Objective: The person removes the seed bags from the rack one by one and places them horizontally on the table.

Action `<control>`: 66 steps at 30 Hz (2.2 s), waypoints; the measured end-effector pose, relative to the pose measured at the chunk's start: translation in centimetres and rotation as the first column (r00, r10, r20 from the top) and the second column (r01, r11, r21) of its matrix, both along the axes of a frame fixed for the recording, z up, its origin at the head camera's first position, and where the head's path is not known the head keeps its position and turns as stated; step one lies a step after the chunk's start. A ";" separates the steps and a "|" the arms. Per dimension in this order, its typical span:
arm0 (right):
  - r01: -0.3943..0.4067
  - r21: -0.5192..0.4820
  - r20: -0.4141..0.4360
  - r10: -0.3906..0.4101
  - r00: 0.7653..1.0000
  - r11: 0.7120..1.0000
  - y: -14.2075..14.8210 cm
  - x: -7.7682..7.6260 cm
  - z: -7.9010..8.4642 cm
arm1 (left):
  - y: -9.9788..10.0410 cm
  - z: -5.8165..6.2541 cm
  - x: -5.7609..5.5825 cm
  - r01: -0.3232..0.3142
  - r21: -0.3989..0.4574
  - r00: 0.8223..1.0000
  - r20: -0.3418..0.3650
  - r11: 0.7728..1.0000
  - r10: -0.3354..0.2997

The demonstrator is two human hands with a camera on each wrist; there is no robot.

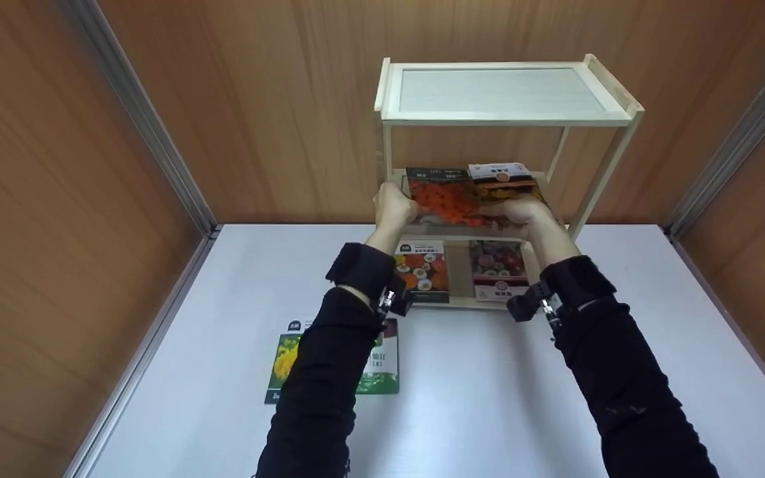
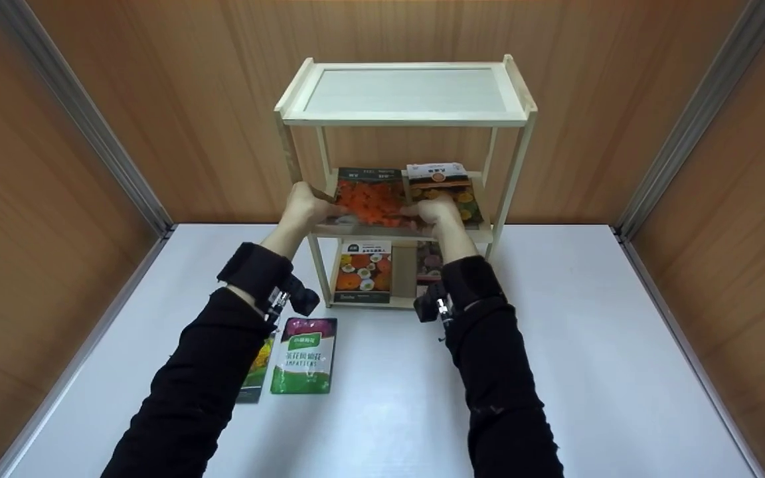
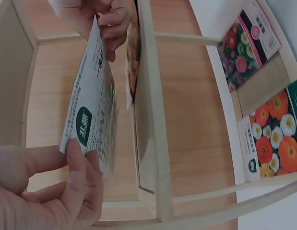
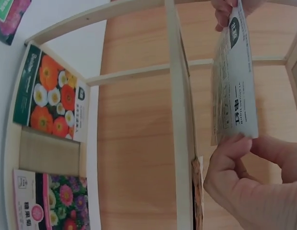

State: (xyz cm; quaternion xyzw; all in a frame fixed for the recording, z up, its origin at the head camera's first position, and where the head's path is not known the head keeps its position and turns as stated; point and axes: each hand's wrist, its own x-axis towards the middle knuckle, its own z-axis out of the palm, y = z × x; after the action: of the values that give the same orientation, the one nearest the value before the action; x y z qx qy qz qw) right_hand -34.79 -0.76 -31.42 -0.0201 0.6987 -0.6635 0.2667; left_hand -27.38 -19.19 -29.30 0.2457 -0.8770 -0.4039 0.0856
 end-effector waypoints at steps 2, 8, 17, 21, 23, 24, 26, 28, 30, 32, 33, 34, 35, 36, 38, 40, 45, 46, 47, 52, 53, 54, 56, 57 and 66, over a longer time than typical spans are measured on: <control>-0.010 -0.065 0.011 0.011 1.000 0.998 0.5 0.2 0.0 | -0.2 0.0 0.5 0.021 0.071 0.999 -0.028 0.997 -0.019; -0.060 -0.150 -0.023 0.057 0.998 0.987 2.5 2.3 -0.1 | -0.2 -0.9 2.6 0.157 0.373 0.977 -0.194 0.914 -0.088; -0.084 -0.267 -0.126 0.052 0.991 0.960 4.2 5.9 -1.5 | 0.6 -3.4 6.0 0.302 0.570 0.931 -0.348 0.765 -0.108; -0.063 -0.305 -0.182 0.006 0.983 0.950 4.8 7.6 -2.5 | 1.2 -4.7 7.2 0.341 0.585 0.907 -0.410 0.736 -0.095; -0.044 -0.303 -0.206 -0.021 0.978 0.952 5.0 8.4 -3.1 | 1.4 -5.5 7.8 0.357 0.579 0.895 -0.436 0.733 -0.091; -0.032 -0.296 -0.217 -0.034 0.976 0.955 5.1 8.8 -3.4 | 1.6 -5.8 8.2 0.363 0.581 0.891 -0.445 0.729 -0.089; -0.013 -0.287 -0.238 -0.058 0.970 0.958 5.4 9.6 -4.0 | 1.8 -6.5 8.8 0.374 0.578 0.883 -0.461 0.726 -0.088; 0.007 -0.281 -0.246 -0.079 0.966 0.960 5.5 10.3 -4.6 | 2.1 -7.1 9.3 0.375 0.571 0.879 -0.469 0.730 -0.085; 0.029 -0.264 -0.260 -0.100 0.960 0.964 5.7 11.0 -5.2 | 2.3 -7.7 9.9 0.377 0.556 0.874 -0.477 0.741 -0.087; 0.053 -0.247 -0.267 -0.121 0.956 0.968 5.8 11.5 -5.9 | 2.6 -8.4 10.4 0.374 0.544 0.871 -0.484 0.751 -0.084; 0.066 -0.242 -0.268 -0.132 0.954 0.968 5.8 11.8 -6.3 | 2.7 -8.7 10.6 0.372 0.538 0.870 -0.486 0.756 -0.082; 0.079 -0.235 -0.268 -0.143 0.953 0.969 5.8 12.1 -6.6 | 2.9 -9.0 10.9 0.372 0.532 0.868 -0.491 0.761 -0.081; 0.091 -0.229 -0.268 -0.152 0.951 0.969 5.9 12.3 -6.9 | 3.0 -9.3 11.2 0.371 0.529 0.866 -0.493 0.763 -0.078; 0.102 -0.224 -0.267 -0.162 0.950 0.969 5.9 12.6 -7.3 | 3.2 -9.5 11.4 0.365 0.527 0.867 -0.493 0.767 -0.073; 0.125 -0.214 -0.266 -0.181 0.947 0.969 6.0 13.1 -8.0 | 3.5 -9.7 12.1 0.358 0.510 0.864 -0.499 0.782 -0.070; 0.146 -0.199 -0.267 -0.197 0.943 0.969 6.0 13.5 -8.7 | 3.8 -9.8 12.8 0.354 0.490 0.859 -0.506 0.797 -0.071; 0.190 -0.143 -0.276 -0.224 0.935 0.971 6.0 14.6 -10.6 | 4.5 -10.5 14.4 0.334 0.427 0.855 -0.513 0.840 -0.079; 0.196 -0.130 -0.276 -0.225 0.934 0.972 5.9 14.7 -10.9 | 4.5 -10.8 14.6 0.326 0.421 0.858 -0.508 0.846 -0.078; 0.200 -0.116 -0.275 -0.225 0.935 0.973 5.9 14.9 -11.3 | 4.5 -11.2 14.8 0.321 0.422 0.861 -0.503 0.848 -0.076; 0.225 -0.057 -0.264 -0.232 0.936 0.973 5.5 15.5 -13.2 | 4.2 -15.4 14.3 0.290 0.447 0.879 -0.475 0.846 -0.050; 0.230 -0.051 -0.262 -0.235 0.936 0.972 5.5 15.6 -13.6 | 4.1 -16.2 14.2 0.283 0.453 0.882 -0.469 0.845 -0.043; 0.234 -0.047 -0.259 -0.238 0.936 0.971 5.4 15.8 -14.0 | 4.1 -17.0 14.1 0.274 0.453 0.884 -0.465 0.848 -0.037; 0.242 -0.040 -0.248 -0.244 0.938 0.970 5.2 16.1 -14.8 | 4.2 -17.8 14.2 0.252 0.453 0.892 -0.452 0.855 -0.023; 0.246 -0.038 -0.242 -0.248 0.938 0.968 5.2 16.3 -15.2 | 4.2 -18.1 14.3 0.241 0.452 0.896 -0.444 0.859 -0.018; 0.270 -0.018 -0.177 -0.269 0.947 0.963 5.1 17.2 -18.2 | 4.7 -20.6 15.0 0.193 0.453 0.919 -0.393 0.871 0.001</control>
State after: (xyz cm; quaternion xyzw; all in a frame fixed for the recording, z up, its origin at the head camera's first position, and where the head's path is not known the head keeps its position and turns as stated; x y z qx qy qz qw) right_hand -17.61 4.34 -49.58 0.0172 0.7181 -0.6869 0.1101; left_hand -12.41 -14.48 -49.91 0.1314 -0.7260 -0.6534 0.1697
